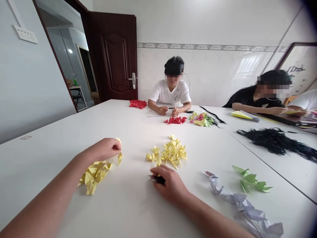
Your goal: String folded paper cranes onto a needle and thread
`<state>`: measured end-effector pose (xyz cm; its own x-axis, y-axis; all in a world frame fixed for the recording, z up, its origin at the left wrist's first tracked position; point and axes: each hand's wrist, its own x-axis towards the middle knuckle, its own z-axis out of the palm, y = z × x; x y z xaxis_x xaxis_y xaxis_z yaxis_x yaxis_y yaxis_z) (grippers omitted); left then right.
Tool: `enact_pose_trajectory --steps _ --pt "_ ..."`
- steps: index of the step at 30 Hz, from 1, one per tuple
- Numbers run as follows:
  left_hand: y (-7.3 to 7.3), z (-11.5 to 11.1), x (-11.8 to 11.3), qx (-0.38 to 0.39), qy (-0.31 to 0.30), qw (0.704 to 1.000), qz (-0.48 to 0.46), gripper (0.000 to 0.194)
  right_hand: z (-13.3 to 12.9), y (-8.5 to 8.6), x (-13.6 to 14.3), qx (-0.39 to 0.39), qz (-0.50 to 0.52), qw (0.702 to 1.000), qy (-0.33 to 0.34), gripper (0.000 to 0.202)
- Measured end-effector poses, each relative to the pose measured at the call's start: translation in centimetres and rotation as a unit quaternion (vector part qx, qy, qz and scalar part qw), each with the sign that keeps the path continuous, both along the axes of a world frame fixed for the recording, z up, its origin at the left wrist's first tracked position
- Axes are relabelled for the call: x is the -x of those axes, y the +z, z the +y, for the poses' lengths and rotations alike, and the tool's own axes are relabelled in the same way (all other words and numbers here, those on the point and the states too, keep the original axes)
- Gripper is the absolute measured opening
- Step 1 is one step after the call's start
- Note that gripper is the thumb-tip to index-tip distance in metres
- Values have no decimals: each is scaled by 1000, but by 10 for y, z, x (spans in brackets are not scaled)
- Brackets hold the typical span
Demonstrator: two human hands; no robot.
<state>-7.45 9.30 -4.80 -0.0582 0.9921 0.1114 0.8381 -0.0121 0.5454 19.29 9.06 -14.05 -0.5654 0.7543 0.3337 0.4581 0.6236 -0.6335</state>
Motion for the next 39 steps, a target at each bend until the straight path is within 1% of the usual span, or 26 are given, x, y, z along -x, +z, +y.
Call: enact_pose_trajectory --steps 2,4,8,10,12,14,17,19,26,31,34,39 --pt "2 0 -12 9 -30 999 8 11 0 0 0 7 -2 1000 5 43" --pt "-1 -2 -28 4 -53 998 -27 13 0 1 1 12 -4 1000 7 41" --pt "-19 -5 -57 24 -88 986 -137 15 -2 5 3 11 -3 1000 -9 30" --pt "-28 -6 -65 32 -86 981 -173 14 -4 9 3 13 9 1000 -9 28" --pt "-34 -7 -69 23 -75 975 -209 13 -5 12 2 14 25 1000 1 28" --pt "-35 -7 -71 10 -67 966 -251 14 -5 13 1 13 35 999 4 26" --pt "-34 -7 -74 11 -56 952 -300 17 -4 11 -1 13 39 999 -6 27" --pt "-34 -9 -76 11 -50 951 -306 17 -3 9 -1 13 40 999 -9 27" --pt "-38 -16 -86 -23 -56 967 -248 12 1 3 0 22 40 999 -20 26" --pt "-37 -17 -88 -17 -53 965 -257 13 3 4 0 50 49 996 -55 29" --pt "-37 -16 -89 -14 -50 964 -260 12 2 6 0 61 54 995 -61 31" --pt "-38 -18 -90 -3 -65 962 -266 12 2 9 1 68 43 995 -61 33"
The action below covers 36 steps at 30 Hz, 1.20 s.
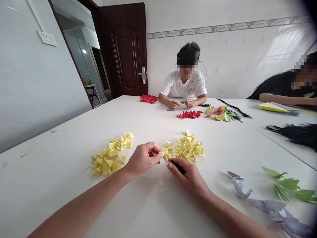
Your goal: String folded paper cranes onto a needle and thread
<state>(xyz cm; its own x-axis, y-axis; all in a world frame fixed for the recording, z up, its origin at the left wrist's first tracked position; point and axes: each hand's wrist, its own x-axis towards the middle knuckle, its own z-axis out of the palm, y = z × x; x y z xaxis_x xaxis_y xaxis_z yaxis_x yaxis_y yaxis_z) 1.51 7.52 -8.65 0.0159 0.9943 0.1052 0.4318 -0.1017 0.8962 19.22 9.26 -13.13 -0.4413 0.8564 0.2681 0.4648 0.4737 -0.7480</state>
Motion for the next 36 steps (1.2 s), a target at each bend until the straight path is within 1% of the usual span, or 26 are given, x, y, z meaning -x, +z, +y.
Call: enact_pose_trajectory --steps 4,10,17,22,25,29,36 --pt "-1 -2 -1 -6 -18 1000 -4 13 1 3 0 8 3 1000 5 36" --pt "-1 -3 -1 -23 -5 1000 2 15 1 3 0 20 21 1000 -2 35" --pt "2 -5 -2 -48 -9 998 40 16 2 2 1 14 13 1000 5 36" --pt "2 -1 3 -43 -6 997 67 20 0 3 0 17 -2 1000 18 33" --pt "1 1 7 -30 -14 996 78 21 -1 3 0 5 -18 999 26 31" --pt "-4 3 7 -19 -39 998 51 18 -2 3 0 -2 -25 999 22 30" --pt "-8 2 3 -27 -28 999 -8 16 0 0 -1 12 -18 1000 6 37"
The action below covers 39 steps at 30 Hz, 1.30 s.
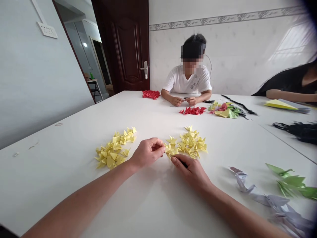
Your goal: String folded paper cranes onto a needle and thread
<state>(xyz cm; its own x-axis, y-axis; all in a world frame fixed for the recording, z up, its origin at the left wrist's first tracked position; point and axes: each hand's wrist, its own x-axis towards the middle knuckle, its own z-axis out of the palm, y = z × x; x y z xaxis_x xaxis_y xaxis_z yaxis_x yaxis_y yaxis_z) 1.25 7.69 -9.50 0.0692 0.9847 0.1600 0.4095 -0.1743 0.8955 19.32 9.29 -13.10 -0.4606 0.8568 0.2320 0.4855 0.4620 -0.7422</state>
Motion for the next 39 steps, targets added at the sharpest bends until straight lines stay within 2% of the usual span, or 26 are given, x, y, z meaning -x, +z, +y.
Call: enact_pose_trajectory --steps 16,30,39 --pt "-4 0 -1 -13 -15 1000 -10 11 1 -2 -1 44 13 999 14 39" --pt "-8 8 8 15 0 998 65 18 0 -1 1 -42 -24 998 30 32" --pt "-14 12 10 24 1 993 118 23 -3 1 3 -94 -64 993 15 22"
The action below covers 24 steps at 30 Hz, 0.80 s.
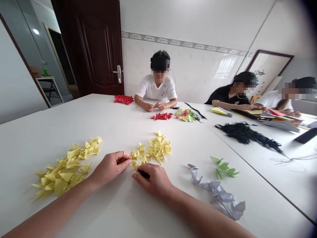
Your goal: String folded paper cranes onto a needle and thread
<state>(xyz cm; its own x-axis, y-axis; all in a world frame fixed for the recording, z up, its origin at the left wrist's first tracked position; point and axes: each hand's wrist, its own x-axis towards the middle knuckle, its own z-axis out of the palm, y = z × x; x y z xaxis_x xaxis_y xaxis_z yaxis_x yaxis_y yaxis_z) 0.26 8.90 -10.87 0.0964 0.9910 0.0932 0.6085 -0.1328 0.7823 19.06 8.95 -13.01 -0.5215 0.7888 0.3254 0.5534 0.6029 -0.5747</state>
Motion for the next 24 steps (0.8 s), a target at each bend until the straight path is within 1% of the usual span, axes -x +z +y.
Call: enact_pose_trajectory --steps 5,10,14,18,24 --pt "-6 1 0 8 4 1000 -15 28 1 -2 1 -18 -13 1000 -6 24" --pt "-12 4 2 1 13 999 -49 39 0 -1 1 -24 -17 1000 -1 24" --pt "-11 4 2 7 2 999 -42 39 -1 0 1 -25 -17 1000 0 23" --pt "-9 1 0 13 -11 1000 -23 37 -2 -1 0 -24 -14 1000 15 21" --pt "-7 -2 0 35 -27 998 -39 41 -7 -2 1 -30 -28 998 40 18"
